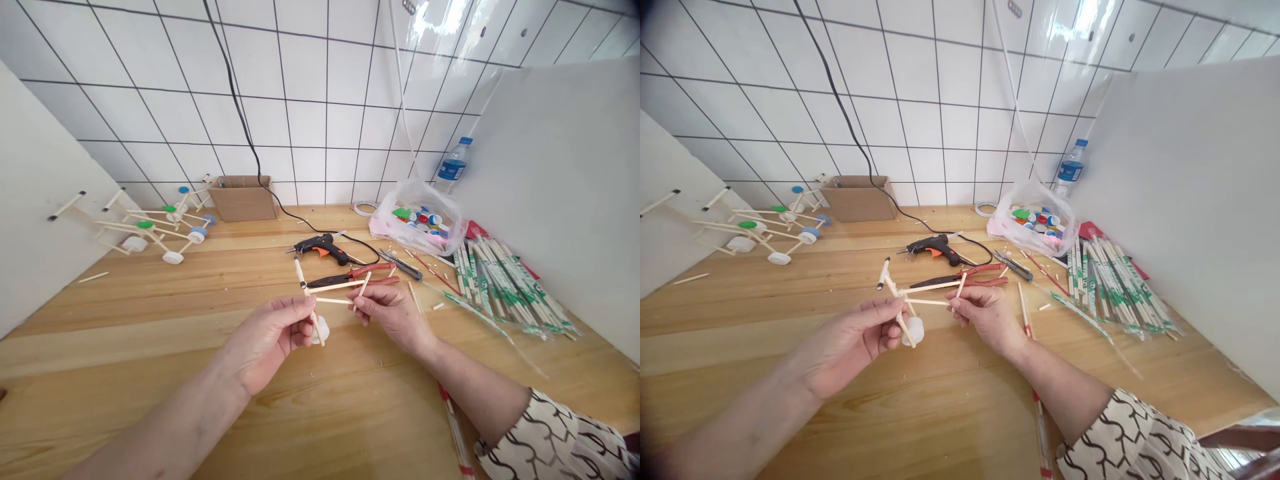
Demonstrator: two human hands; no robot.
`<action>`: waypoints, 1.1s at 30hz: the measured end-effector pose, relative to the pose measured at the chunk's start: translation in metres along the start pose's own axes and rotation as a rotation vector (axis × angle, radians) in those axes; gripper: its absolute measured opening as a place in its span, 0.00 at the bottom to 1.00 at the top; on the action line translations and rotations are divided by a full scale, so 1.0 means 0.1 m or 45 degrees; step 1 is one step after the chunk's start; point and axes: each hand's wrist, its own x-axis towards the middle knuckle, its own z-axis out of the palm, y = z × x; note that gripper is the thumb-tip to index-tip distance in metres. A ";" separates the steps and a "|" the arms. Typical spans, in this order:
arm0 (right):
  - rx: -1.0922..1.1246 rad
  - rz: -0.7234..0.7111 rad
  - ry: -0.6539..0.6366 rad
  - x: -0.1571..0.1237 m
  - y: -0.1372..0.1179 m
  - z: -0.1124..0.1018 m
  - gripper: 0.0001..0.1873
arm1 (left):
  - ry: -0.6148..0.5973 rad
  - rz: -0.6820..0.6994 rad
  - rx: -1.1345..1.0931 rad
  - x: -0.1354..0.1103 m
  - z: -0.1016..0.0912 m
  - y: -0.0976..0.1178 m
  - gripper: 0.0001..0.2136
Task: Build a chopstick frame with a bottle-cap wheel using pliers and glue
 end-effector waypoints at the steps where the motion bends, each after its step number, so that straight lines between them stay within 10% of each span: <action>1: -0.001 -0.002 -0.004 0.00 0.00 0.00 0.15 | -0.009 -0.002 0.000 0.00 0.00 0.00 0.10; 25: -0.044 0.049 -0.038 0.01 0.04 -0.05 0.17 | 0.028 0.171 0.268 0.08 -0.20 0.08 0.09; 33: -0.947 -0.633 -0.235 -0.07 0.09 -0.03 0.11 | 0.089 0.595 1.213 0.11 -0.61 0.37 0.03</action>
